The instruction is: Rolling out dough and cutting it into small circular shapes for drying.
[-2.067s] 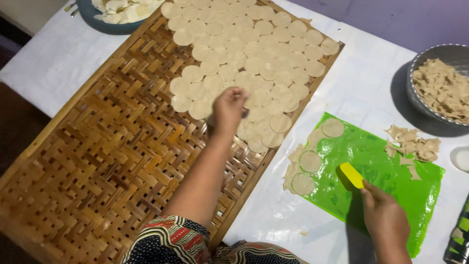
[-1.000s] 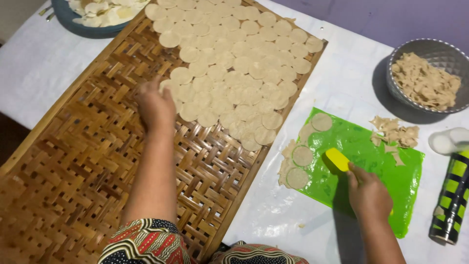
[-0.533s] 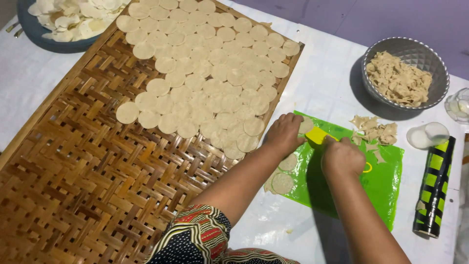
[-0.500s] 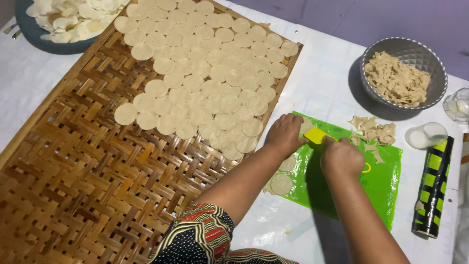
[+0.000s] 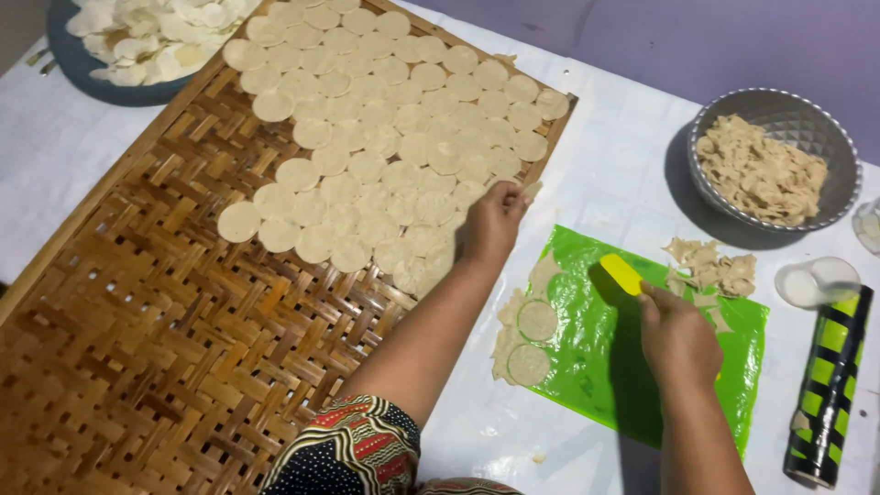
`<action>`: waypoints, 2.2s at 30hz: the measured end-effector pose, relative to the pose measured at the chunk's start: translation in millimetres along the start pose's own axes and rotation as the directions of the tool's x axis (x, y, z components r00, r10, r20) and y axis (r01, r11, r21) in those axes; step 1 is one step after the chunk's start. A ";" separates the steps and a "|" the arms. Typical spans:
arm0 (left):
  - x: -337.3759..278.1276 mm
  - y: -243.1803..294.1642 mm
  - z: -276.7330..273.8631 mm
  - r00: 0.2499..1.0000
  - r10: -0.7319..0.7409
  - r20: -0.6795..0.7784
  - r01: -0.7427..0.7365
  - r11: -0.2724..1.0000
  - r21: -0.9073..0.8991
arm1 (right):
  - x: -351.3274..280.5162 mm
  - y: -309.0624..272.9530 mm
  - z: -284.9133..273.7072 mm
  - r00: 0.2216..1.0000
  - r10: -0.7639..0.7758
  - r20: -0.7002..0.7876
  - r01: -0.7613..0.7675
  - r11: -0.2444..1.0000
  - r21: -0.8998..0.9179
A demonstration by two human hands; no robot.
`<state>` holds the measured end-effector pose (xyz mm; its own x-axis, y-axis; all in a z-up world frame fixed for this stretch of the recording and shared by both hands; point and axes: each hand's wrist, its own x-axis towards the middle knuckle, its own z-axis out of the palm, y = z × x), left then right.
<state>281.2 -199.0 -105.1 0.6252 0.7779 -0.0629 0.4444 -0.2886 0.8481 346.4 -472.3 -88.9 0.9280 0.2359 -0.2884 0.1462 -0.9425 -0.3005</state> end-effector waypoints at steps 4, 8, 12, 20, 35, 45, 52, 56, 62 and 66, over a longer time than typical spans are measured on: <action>6.2 -1.5 -101.2 0.989 -0.036 -0.144 0.029 0.998 -0.052 | -20.1 3.8 1.6 1.000 0.004 -0.023 -0.003 1.000 0.010; 8.0 -12.1 -208.8 0.974 -0.095 -0.205 0.118 0.988 0.103 | -25.1 36.7 15.9 0.995 0.014 -0.099 -0.009 0.998 0.055; 22.6 -54.6 -296.0 0.897 0.026 -0.442 0.085 0.970 0.230 | -33.4 65.6 26.5 0.979 -0.046 -0.199 0.071 0.990 0.122; 37.7 -118.1 -359.2 0.898 -0.065 -0.435 0.128 0.985 0.118 | -39.5 72.6 46.1 0.981 -0.081 -0.178 0.098 0.991 0.090; 46.4 -151.3 -344.2 0.848 -0.051 -0.527 0.257 0.910 0.325 | -95.1 55.9 19.5 0.994 0.000 -0.110 -0.006 0.998 -0.056; -114.6 -17.9 -163.4 0.954 0.214 0.210 -0.238 0.966 0.097 | -161.1 39.4 22.3 0.946 -0.309 -0.098 0.227 0.848 -0.479; -198.7 -63.4 -34.5 0.742 0.410 0.530 -0.593 0.770 0.235 | -166.8 20.4 37.4 0.799 -0.554 -0.234 0.371 0.759 -0.534; -203.2 -66.5 -12.5 0.792 0.480 0.378 -0.601 0.724 0.338 | -163.1 11.4 34.3 0.830 -0.511 -0.224 0.363 0.799 -0.480; -200.1 -52.4 -19.4 0.889 0.355 0.289 -0.423 0.878 0.223 | -155.7 6.7 19.5 0.966 -0.246 -0.077 0.213 0.931 -0.297; -183.9 -37.9 -46.5 0.949 0.124 0.291 -0.135 0.991 0.019 | -150.6 4.8 2.0 0.998 -0.055 0.032 0.060 0.979 -0.194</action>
<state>119.5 -305.2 -101.1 0.8351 0.5394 -0.1080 0.3677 -0.4014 0.8389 206.6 -511.9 -48.7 0.9072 0.2951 -0.2999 0.2658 -0.9545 -0.1352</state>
